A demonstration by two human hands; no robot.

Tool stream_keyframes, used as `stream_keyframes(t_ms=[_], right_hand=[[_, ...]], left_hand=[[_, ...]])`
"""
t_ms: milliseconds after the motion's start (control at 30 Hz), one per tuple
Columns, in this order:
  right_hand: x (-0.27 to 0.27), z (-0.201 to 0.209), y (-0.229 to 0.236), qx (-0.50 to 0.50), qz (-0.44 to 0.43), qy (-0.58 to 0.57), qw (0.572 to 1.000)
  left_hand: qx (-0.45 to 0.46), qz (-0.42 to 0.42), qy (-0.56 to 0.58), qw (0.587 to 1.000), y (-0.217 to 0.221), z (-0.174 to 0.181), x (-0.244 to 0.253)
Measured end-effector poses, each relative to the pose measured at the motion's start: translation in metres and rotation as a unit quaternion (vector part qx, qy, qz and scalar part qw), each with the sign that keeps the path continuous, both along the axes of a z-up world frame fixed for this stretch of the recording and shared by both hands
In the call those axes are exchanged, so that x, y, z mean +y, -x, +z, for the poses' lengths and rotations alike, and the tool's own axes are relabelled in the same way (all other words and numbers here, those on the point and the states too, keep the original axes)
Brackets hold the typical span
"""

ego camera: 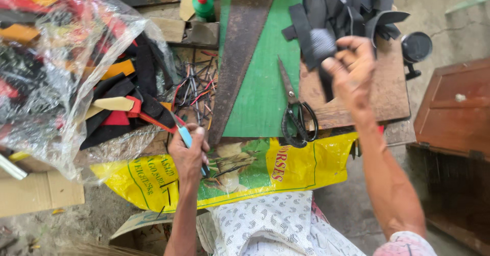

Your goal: The person uses a utility knife to cut a long strip of black rubber material on a green cutting board. They then use scissors to trim the cut piece. The person continues cutting additional strips from the rubber sheet.

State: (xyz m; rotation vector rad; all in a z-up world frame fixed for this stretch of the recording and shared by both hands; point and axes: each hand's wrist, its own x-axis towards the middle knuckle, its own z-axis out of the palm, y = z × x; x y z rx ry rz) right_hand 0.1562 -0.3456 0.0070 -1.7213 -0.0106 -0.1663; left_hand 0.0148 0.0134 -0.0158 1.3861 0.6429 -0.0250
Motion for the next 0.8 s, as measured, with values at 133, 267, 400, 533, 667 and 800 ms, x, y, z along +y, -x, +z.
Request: stream_keyframes(t_ms=[133, 267, 400, 533, 667, 800], right_hand=[[-0.026, 0.036, -0.047, 0.015, -0.018, 0.110, 0.994], [0.009, 0.030, -0.057, -0.176, -0.065, 0.383, 0.904], [0.089, -0.003, -0.014, -0.109, 0.119, 0.301, 0.940], [0.193, -0.024, 0.023, -0.185, 0.295, 0.263, 0.900], [0.259, -0.021, 0.032, -0.225, 0.379, 0.239, 0.865], [0.287, -0.015, 0.028, -0.165, 0.390, 0.193, 0.885]], left_hand=[[0.037, 0.040, -0.001, 0.999, 0.028, -0.025, 0.001], [0.035, 0.075, 0.015, 0.996, 0.045, -0.044, 0.001], [-0.001, 0.086, 0.061, 0.994, 0.063, -0.059, 0.001], [0.006, 0.100, 0.187, 0.977, 0.073, -0.066, 0.006], [-0.002, 0.124, 0.185, 0.975, 0.078, -0.069, 0.014], [-0.032, 0.125, 0.194, 0.973, 0.077, -0.075, 0.017]])
